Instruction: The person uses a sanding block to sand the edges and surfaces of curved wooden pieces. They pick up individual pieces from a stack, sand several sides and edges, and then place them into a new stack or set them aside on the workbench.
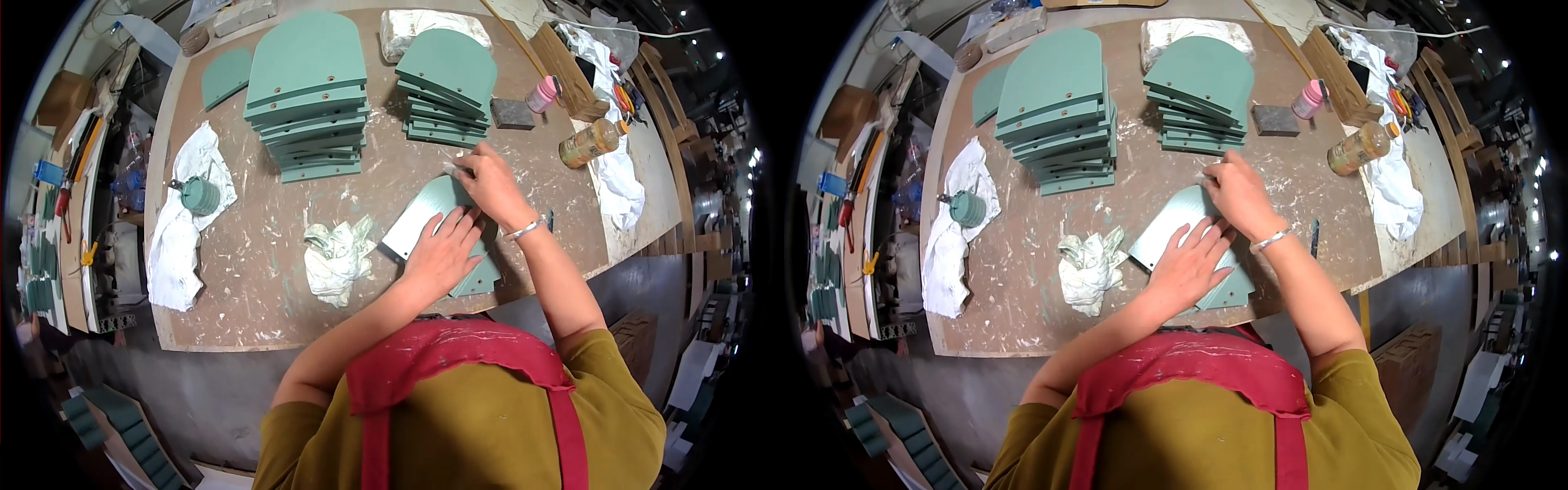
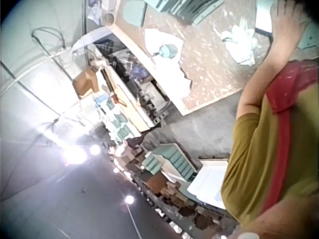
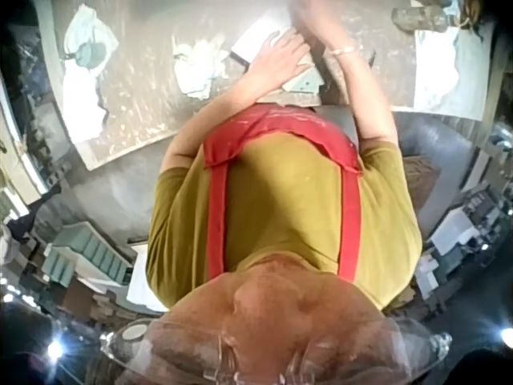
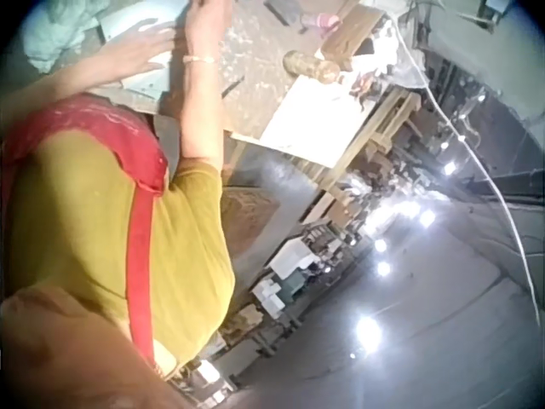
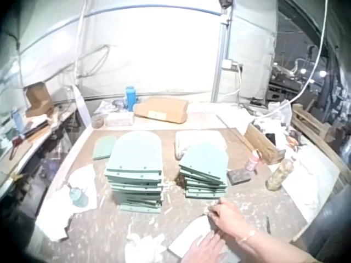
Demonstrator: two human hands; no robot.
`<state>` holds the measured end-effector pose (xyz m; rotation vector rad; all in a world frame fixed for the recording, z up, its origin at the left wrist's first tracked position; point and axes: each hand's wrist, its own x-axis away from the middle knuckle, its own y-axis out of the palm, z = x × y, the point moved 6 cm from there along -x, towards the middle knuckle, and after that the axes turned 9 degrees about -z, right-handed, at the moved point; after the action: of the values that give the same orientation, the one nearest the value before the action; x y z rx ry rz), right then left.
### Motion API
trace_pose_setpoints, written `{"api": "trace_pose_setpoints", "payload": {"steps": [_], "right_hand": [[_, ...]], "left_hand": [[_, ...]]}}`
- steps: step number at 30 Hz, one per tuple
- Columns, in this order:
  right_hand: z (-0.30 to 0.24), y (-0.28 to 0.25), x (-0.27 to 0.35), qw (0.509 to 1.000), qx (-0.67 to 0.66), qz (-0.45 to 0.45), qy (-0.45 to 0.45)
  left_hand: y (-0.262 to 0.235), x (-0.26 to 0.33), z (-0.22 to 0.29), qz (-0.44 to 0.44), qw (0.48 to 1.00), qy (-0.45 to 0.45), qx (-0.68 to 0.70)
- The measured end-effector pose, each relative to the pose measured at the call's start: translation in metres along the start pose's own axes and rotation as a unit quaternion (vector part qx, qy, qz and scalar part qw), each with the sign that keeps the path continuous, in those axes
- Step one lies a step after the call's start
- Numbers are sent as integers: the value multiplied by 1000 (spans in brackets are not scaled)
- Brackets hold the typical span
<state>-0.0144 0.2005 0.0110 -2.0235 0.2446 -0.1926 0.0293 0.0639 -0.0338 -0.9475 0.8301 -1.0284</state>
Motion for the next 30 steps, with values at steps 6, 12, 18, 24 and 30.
{"api": "trace_pose_setpoints", "payload": {"steps": [6, 12, 18, 24, 30], "right_hand": [[-26, 3, 0, 998, 30, -32, -51], [13, -8, 18, 999, -24, 8, 29], [37, -10, 52, 989, -99, 73, 80], [57, -17, 95, 986, -102, 76, 105], [80, -28, 79, 970, -235, 46, 46]], "left_hand": [[3, -1, 0, -18, 1000, -2, -12], [0, 1, 2, -17, 1000, -7, -8], [-4, -1, 4, 0, 1000, 4, -8], [-5, -3, 6, -16, 1000, -5, -16], [-18, -7, -7, -46, 999, 4, 24]]}}
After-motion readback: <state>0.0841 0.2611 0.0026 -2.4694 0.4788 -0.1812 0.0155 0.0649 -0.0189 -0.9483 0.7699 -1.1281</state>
